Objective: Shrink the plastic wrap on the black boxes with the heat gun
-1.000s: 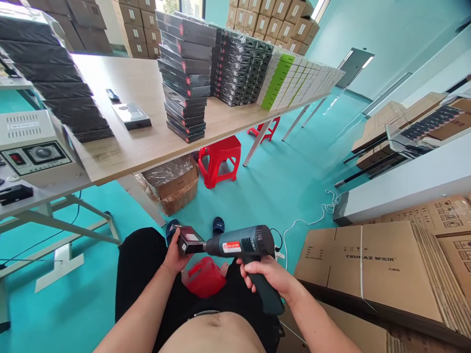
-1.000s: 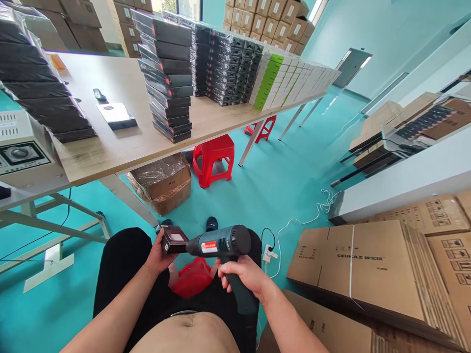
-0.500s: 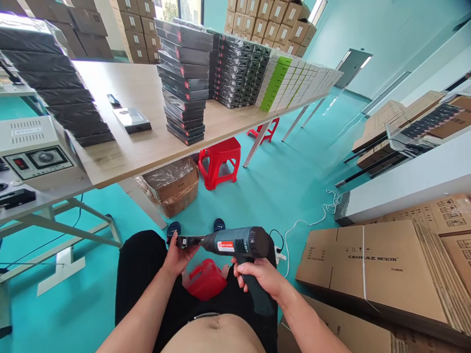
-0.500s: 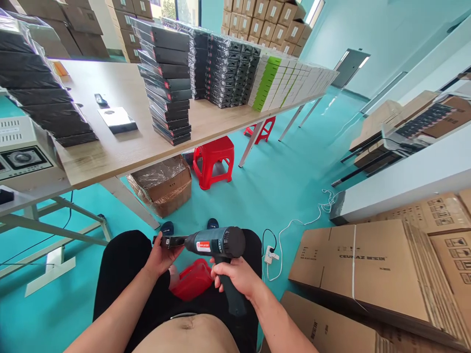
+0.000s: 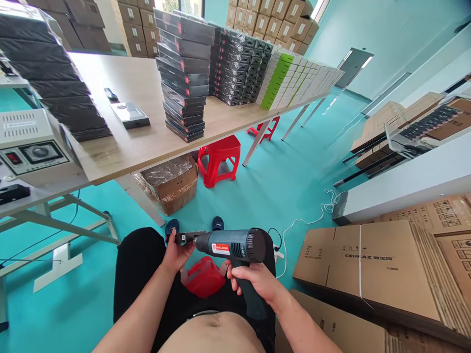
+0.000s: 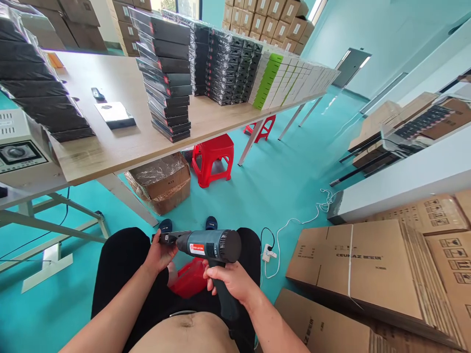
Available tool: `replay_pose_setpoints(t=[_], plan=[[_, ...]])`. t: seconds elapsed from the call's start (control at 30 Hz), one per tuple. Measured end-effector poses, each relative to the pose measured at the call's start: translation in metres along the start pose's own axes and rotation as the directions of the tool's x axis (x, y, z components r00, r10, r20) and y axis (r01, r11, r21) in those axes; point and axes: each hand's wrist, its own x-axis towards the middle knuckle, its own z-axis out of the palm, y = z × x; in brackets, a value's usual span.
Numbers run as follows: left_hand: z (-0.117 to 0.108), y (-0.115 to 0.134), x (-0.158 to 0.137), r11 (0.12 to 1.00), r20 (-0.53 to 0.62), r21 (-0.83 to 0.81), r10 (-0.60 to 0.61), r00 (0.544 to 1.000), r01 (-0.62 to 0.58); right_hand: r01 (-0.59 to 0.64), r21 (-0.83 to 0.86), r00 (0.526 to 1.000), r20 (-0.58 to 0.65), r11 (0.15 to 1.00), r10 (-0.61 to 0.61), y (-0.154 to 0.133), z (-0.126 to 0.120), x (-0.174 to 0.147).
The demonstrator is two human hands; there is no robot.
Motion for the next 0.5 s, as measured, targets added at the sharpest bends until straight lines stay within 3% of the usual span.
replay_pose_setpoints(t=[0.13, 0.3, 0.5], plan=[[0.002, 0.0, -0.001, 1.0, -0.01, -0.012, -0.014, 1.0, 0.013, 0.046, -0.012, 0.997, -0.056, 0.999, -0.047, 0.0, 0.009, 0.004], [0.005, 0.0, -0.005, 1.0, -0.066, -0.001, 0.016, 0.998, -0.017, 0.018, -0.07, 0.997, 0.072, 0.997, -0.013, -0.001, 0.006, 0.003], [0.007, -0.001, -0.006, 1.0, -0.013, 0.023, -0.014, 1.0, 0.014, 0.038, -0.058, 0.99, 0.141, 0.998, -0.03, 0.0, 0.014, 0.003]])
